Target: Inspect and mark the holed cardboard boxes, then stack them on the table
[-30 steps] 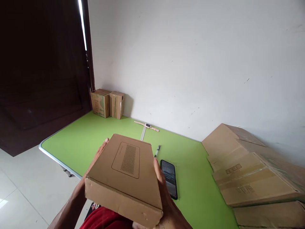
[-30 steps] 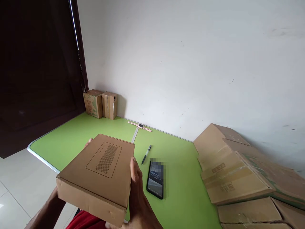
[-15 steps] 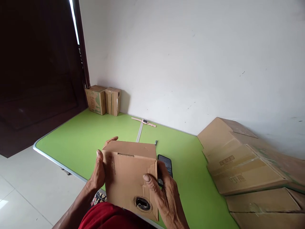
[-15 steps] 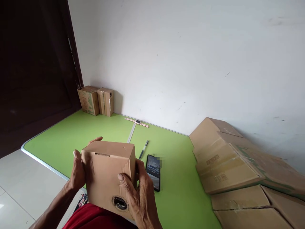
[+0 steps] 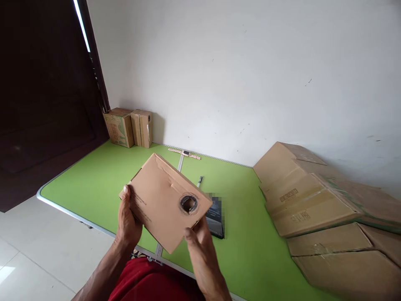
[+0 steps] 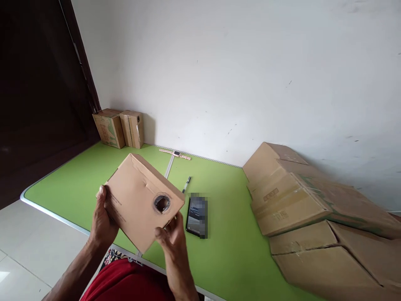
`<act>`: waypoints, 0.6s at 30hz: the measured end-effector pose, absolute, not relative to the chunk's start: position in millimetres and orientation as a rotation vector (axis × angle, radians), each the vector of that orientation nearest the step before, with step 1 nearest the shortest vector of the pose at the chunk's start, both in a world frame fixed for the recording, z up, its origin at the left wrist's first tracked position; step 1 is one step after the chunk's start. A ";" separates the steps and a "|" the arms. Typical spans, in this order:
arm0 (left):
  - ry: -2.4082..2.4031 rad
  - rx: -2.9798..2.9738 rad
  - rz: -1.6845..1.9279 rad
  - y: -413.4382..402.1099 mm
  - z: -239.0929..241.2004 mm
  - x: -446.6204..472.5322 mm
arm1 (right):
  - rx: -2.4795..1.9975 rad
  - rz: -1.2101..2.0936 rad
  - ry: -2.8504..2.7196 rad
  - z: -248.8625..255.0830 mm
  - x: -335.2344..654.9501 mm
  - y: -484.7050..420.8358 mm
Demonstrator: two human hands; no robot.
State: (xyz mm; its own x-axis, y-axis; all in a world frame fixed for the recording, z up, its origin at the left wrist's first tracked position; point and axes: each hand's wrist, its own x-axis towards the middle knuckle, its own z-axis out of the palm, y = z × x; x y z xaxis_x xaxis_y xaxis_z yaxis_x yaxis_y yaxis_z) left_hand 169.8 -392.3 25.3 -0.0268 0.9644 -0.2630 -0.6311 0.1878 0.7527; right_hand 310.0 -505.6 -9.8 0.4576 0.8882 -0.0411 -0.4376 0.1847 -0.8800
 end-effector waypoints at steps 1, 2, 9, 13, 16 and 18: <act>0.856 0.497 1.363 -397.5 23.5 172.4 | -0.990 1.017 -0.535 -10.0 304.1 -502.6; 0.823 0.520 1.364 -402.1 21.1 172.7 | -1.001 1.025 -0.525 -8.3 302.0 -500.7; 0.847 0.727 1.224 -390.1 -5.8 119.0 | -1.169 1.015 -0.855 33.4 388.8 -516.9; 0.825 1.196 0.983 -381.7 -2.9 108.9 | -1.398 1.223 -1.172 53.9 427.9 -523.4; 0.682 1.463 0.591 -388.8 5.2 125.1 | -1.503 1.267 -1.336 53.5 428.5 -518.6; 0.626 1.493 0.393 -395.2 7.3 140.8 | -1.510 1.285 -1.374 46.0 424.1 -515.8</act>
